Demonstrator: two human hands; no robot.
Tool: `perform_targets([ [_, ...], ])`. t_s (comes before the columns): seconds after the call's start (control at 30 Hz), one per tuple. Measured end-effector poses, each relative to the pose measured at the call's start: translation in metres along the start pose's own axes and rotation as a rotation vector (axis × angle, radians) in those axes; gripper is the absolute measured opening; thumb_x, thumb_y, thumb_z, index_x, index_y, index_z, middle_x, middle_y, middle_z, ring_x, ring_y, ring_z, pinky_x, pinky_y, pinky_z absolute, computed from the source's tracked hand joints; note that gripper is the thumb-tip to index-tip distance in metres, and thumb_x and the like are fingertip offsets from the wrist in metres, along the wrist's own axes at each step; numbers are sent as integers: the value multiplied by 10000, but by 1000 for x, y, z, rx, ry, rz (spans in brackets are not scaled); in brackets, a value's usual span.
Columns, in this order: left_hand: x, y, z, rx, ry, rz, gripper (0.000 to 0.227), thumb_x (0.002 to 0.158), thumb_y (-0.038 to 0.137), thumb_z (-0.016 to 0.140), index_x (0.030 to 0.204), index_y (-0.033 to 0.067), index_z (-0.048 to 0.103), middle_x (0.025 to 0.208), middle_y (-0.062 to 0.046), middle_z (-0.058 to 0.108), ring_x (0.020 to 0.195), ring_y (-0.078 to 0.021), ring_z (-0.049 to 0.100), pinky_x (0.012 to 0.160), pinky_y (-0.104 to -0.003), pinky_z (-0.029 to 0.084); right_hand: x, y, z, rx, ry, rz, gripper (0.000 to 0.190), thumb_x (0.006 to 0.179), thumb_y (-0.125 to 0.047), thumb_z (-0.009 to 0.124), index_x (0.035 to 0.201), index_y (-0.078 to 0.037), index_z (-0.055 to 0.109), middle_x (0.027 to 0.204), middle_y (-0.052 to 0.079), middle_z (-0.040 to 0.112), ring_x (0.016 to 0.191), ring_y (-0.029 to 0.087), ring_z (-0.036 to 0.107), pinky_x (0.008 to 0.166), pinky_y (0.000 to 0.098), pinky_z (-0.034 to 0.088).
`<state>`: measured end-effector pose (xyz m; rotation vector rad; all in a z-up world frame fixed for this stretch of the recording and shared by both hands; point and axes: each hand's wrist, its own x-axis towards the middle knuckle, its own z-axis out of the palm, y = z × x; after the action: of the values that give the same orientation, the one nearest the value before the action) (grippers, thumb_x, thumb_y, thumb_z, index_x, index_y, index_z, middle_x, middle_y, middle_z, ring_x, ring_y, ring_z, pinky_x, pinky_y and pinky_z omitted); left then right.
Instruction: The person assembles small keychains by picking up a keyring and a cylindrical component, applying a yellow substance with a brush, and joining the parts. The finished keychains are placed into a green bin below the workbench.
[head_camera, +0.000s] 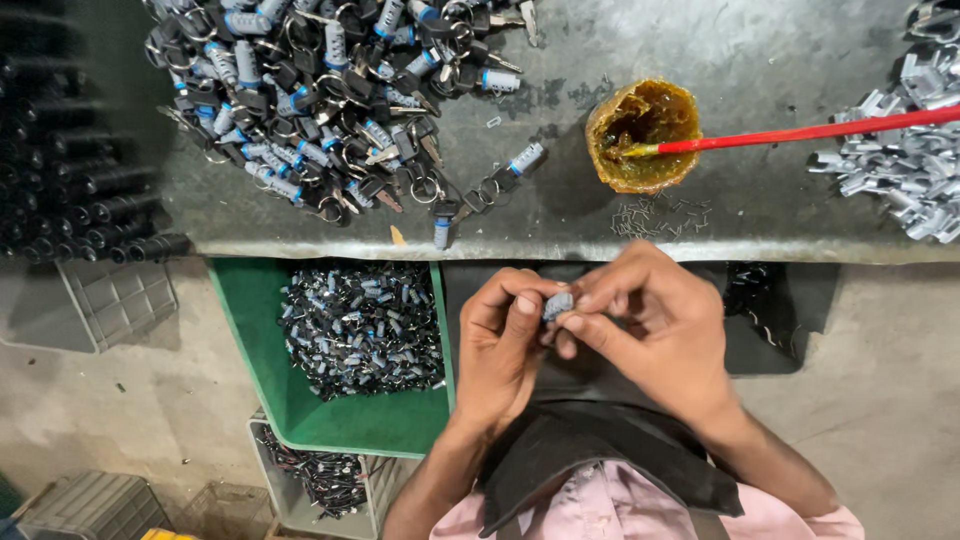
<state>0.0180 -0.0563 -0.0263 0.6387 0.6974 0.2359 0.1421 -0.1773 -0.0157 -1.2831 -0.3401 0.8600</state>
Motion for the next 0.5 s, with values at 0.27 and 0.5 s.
perform_targets([
  [0.27,7,42,9,111,-116,-22,292,1000,133,712,1230,-19,617,1008,-85,679,903,-174,660,809,-341,588,41,-35,-42,337,244,16,548,952,-50,775,1421,-63,491,948,50,547,742,128,604,541,199,494],
  [0.5,18,26,19,43,-38,9,257,1031,128,686,1224,-1,577,1080,-86,660,995,-160,640,956,-321,517,48,-89,-39,-667,340,-181,103,1090,13,703,1166,76,676,1029,144,701,904,187,739,737,226,622],
])
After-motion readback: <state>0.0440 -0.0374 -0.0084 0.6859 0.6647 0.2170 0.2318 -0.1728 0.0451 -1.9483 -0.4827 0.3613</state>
